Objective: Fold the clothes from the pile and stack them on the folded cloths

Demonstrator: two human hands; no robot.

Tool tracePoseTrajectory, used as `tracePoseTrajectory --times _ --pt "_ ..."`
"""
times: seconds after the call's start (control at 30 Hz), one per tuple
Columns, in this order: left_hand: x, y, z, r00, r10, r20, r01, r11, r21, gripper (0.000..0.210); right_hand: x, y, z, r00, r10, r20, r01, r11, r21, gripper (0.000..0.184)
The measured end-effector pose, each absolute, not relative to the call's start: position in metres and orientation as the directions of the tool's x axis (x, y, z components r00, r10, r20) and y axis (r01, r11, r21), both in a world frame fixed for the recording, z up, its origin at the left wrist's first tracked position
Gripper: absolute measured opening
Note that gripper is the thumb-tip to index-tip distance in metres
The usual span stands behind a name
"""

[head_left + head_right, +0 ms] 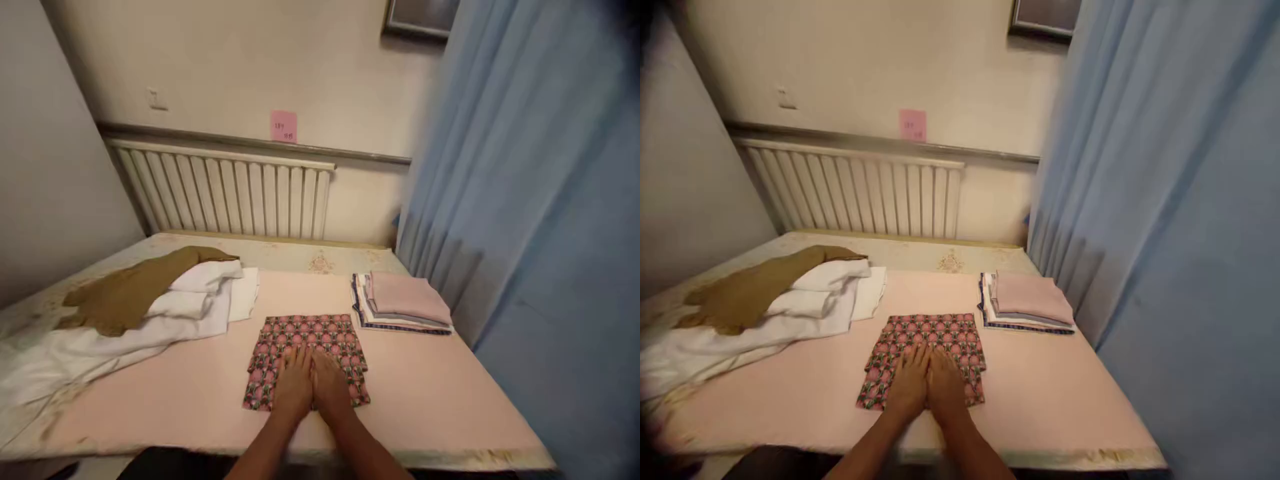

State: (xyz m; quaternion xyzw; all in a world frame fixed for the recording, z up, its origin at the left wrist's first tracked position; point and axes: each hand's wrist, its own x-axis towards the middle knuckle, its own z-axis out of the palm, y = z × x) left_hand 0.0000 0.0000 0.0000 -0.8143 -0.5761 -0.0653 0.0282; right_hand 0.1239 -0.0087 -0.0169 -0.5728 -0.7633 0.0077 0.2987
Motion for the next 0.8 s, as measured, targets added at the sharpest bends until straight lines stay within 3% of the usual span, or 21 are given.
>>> tracePoseTrajectory --times 0.4,0.8 --pt "-0.002 0.002 0.004 0.290 0.933 0.212 0.947 -0.311 0.076 0.051 0.128 -0.010 -0.023 -0.105 0.872 0.479 0.894 0.294 -0.339 0.042" --pt "-0.043 0.006 0.004 0.241 0.936 0.256 0.967 -0.253 0.015 0.054 0.146 -0.019 -0.012 -0.098 0.905 0.414 0.933 0.229 -0.279 0.045"
